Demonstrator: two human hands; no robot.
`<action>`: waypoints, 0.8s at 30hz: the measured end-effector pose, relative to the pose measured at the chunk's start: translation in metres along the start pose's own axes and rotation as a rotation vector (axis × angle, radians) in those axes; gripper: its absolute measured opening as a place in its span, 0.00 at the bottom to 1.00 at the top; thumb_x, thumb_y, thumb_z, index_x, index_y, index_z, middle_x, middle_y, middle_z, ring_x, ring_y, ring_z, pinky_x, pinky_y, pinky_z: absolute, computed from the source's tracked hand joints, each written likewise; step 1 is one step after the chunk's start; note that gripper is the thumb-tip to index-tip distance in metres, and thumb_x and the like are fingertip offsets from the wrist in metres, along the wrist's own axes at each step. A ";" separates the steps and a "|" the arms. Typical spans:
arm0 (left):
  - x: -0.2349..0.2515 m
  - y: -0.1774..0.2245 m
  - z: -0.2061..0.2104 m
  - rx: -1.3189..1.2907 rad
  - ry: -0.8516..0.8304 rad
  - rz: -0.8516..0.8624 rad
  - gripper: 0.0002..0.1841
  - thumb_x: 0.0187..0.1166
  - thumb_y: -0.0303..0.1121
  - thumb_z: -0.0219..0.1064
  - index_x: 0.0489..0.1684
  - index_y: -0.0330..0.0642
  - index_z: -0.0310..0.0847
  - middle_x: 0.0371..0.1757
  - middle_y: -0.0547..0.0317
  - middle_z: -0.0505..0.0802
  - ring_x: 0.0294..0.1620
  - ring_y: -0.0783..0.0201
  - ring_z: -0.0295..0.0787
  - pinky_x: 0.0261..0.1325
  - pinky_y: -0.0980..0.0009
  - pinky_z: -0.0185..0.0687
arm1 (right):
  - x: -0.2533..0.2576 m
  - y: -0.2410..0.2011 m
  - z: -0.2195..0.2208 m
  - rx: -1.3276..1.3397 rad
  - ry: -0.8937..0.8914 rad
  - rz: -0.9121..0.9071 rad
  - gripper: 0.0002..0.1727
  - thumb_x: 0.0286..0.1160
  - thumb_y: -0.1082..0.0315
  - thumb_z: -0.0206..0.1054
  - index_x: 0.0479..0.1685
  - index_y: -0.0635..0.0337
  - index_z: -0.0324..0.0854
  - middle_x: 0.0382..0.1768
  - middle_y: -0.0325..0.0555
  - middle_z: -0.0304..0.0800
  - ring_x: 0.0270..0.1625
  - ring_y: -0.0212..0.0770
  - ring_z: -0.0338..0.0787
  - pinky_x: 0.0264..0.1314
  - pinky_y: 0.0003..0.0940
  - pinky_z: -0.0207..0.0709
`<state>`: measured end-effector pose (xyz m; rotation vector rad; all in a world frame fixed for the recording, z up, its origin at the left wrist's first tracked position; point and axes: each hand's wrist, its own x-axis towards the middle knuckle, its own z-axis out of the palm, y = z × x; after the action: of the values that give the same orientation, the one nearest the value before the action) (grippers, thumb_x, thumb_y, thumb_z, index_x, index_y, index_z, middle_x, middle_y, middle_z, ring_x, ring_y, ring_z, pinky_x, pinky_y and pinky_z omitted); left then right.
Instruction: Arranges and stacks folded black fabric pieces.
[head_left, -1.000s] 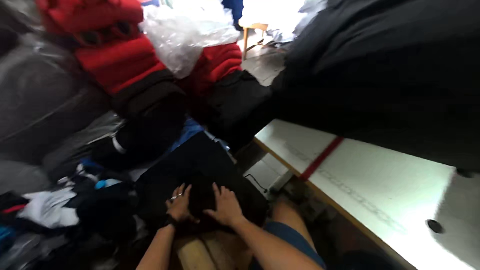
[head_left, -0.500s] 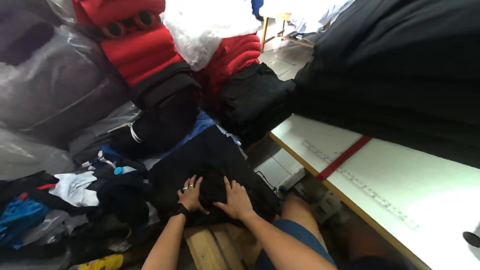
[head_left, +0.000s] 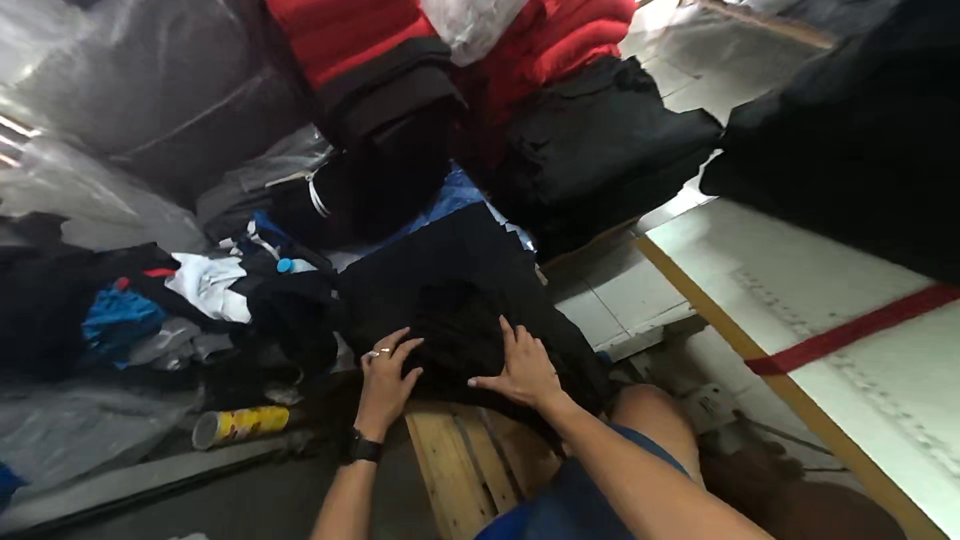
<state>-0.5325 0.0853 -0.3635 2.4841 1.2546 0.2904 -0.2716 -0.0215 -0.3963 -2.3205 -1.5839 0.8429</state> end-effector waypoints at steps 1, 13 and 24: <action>-0.002 -0.003 0.010 0.012 0.034 0.042 0.17 0.73 0.39 0.76 0.61 0.62 0.91 0.76 0.62 0.86 0.80 0.52 0.77 0.78 0.35 0.64 | 0.000 0.000 0.002 -0.024 0.010 -0.003 0.87 0.30 0.06 0.64 0.97 0.58 0.44 0.78 0.63 0.74 0.74 0.61 0.80 0.75 0.59 0.73; -0.010 0.023 0.029 0.055 0.186 0.050 0.08 0.75 0.41 0.74 0.48 0.62 0.94 0.68 0.63 0.91 0.74 0.52 0.81 0.77 0.36 0.62 | 0.004 -0.002 0.004 -0.050 0.009 0.041 0.80 0.39 0.11 0.67 0.97 0.55 0.46 0.77 0.61 0.74 0.74 0.60 0.80 0.75 0.57 0.73; -0.015 0.024 0.032 -0.083 0.226 -0.064 0.12 0.82 0.38 0.68 0.56 0.54 0.94 0.54 0.56 0.94 0.59 0.51 0.89 0.67 0.46 0.79 | 0.007 -0.001 0.006 -0.030 0.018 0.039 0.77 0.41 0.16 0.72 0.96 0.55 0.47 0.76 0.61 0.75 0.73 0.60 0.80 0.73 0.58 0.74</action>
<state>-0.5130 0.0532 -0.3845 2.3868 1.3760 0.6084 -0.2739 -0.0156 -0.4034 -2.3807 -1.5589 0.8097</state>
